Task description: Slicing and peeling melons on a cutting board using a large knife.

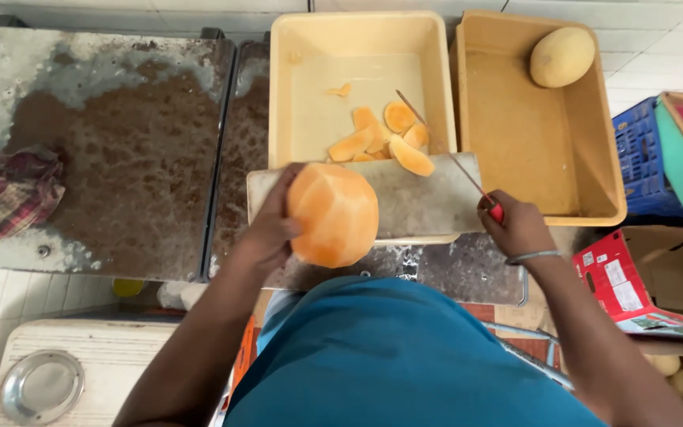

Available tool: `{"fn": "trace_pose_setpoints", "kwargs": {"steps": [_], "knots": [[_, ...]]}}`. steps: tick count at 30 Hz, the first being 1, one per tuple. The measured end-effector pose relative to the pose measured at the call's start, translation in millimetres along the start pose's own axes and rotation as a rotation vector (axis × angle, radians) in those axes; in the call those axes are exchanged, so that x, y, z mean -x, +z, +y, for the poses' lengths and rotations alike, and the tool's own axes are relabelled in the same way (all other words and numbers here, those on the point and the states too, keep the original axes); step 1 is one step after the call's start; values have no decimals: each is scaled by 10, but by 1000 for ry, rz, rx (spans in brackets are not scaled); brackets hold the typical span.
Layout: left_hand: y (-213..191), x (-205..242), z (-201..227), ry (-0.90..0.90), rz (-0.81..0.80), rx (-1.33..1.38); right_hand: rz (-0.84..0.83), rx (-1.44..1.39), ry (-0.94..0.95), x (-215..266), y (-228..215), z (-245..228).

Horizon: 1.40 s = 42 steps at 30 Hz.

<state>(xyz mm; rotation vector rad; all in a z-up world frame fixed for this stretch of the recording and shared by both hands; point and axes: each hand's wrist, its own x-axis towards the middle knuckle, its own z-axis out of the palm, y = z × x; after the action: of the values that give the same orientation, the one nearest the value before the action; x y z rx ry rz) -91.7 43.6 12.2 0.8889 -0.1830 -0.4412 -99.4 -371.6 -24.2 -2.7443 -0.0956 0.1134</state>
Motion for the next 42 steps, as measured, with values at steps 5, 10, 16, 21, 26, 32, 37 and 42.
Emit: {"fn": "trace_pose_setpoints", "kwargs": {"steps": [5, 10, 16, 21, 26, 32, 37, 42], "knots": [[360, 187, 292, 213, -82, 195, 47, -269, 30, 144, 55, -352], [13, 363, -610, 61, -315, 633, 17, -418, -133, 270, -45, -880], [-282, 314, -1007, -111, -111, 659, 160, -197, -536, 274, -347, -1630], [-184, 296, -929, -102, -79, 554, 266, -76, -619, 135, -288, -1601], [-267, 362, -889, -8, -114, 587, 257, -83, -476, -83, 142, -767], [31, 318, -508, 17, 66, 377, -23, 119, 12, 63, 54, -712], [107, 155, -505, 128, 62, 148, 202, -94, -503, 333, -468, -1504], [179, 209, -411, 41, 14, 176, 218, 42, -610, 166, -524, -1383]]}}
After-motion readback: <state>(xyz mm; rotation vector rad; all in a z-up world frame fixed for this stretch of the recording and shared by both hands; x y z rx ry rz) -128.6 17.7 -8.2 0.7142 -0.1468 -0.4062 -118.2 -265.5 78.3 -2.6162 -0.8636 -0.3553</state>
